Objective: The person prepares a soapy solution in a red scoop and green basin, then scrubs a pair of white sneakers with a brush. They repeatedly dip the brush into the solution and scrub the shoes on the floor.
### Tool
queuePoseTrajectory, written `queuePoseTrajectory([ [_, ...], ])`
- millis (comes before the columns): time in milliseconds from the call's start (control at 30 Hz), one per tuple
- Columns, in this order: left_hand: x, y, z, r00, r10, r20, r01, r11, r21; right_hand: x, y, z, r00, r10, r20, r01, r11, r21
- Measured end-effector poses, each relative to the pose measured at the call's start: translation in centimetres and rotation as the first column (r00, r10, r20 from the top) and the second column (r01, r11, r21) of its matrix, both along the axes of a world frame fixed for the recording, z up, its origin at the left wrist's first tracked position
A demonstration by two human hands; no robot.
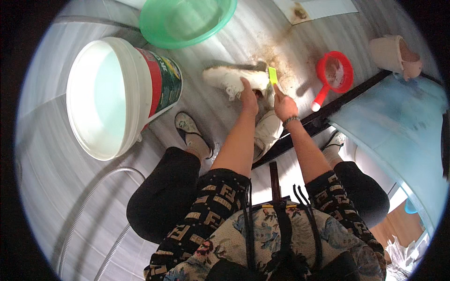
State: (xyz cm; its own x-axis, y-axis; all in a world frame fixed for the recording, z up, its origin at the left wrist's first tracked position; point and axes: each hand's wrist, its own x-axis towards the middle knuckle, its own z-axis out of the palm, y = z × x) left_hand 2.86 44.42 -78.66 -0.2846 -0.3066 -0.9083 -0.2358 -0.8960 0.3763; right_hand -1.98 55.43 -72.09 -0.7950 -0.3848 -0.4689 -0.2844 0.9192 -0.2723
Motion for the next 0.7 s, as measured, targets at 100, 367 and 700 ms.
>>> queuePoseTrajectory([
  [100,-0.3,0.4,0.2,0.978,0.209,0.001,-0.209,0.978,0.007,-3.1,0.5,-0.2,1.000,-0.016,0.018,0.015,0.999,0.028],
  [367,-1.0,0.9,2.0,0.990,0.063,-0.130,-0.063,0.998,-0.001,-2.4,2.6,-2.5,0.996,-0.064,0.055,0.063,0.998,0.032],
  [700,-0.6,-1.3,1.9,0.991,-0.115,0.070,0.122,0.986,-0.116,-2.3,-4.8,3.5,0.977,0.204,0.063,-0.211,0.970,0.124],
])
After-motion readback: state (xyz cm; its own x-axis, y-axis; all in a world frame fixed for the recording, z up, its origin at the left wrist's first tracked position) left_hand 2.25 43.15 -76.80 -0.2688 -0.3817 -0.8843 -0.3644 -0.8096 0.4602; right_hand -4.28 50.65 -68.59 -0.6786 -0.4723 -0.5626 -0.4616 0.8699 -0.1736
